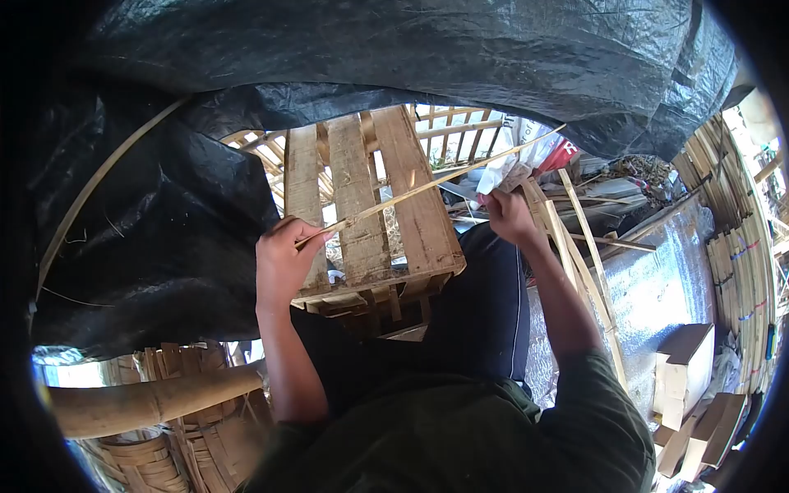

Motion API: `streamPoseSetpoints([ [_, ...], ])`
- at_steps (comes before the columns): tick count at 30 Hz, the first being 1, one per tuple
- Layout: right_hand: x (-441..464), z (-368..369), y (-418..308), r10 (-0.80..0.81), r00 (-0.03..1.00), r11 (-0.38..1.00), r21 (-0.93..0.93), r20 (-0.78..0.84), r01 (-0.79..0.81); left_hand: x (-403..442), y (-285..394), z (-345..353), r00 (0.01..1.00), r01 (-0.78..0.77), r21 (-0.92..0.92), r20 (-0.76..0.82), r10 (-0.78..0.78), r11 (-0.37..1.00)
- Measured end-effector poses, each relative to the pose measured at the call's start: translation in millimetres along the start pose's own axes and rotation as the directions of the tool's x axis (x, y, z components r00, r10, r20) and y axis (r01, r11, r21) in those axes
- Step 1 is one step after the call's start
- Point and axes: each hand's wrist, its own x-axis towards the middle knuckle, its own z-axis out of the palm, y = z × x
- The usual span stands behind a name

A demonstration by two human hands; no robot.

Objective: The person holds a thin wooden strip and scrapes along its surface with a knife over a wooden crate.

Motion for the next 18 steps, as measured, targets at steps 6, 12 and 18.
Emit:
streamPoseSetpoints([
  [6,-10,4,-43,-0.472,0.859,0.876,0.211,0.197,0.433,5,13,-2,0.999,0.028,-0.002,0.028,-0.028,1.0],
  [12,38,58,88,0.551,0.832,0.782,-0.306,-0.067,-0.543,4,21,-11,0.999,0.029,0.02,0.018,-0.029,0.999],
  [18,-22,-22,15,0.479,0.636,0.625,0.273,0.606,-0.731,0,16,-17,0.999,0.031,0.03,0.009,-0.031,0.999],
])
